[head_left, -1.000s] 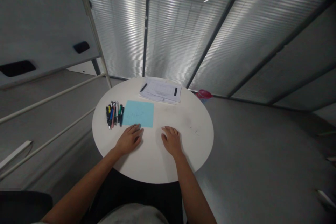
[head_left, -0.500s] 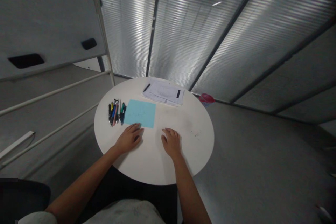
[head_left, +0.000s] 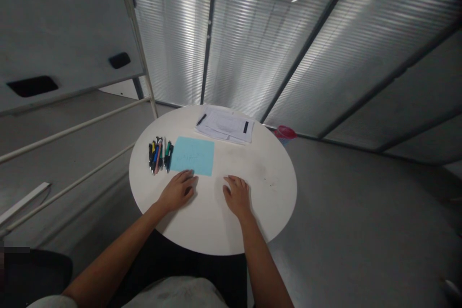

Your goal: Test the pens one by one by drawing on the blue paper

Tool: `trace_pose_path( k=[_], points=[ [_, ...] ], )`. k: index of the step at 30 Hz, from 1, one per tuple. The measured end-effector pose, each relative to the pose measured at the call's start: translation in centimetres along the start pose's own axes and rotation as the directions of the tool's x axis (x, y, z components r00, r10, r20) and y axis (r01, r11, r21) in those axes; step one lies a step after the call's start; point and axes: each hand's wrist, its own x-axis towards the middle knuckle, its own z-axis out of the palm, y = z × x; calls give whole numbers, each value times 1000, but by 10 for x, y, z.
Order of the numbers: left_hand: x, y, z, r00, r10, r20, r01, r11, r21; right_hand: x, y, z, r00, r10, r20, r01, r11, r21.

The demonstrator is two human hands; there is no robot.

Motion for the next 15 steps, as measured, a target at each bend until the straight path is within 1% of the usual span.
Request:
trace_pose_path(
  k=[6, 15],
  points=[
    [1, -2, 1, 1000, -1, -25, 0, 999, -41, 0, 0, 0, 1000, 3, 5, -3, 1000, -4],
    [2, 2, -3, 1000, -3, -31, 1, 999, -34, 0, -1, -2, 1000, 9, 11, -9, 1000, -5]
  ],
)
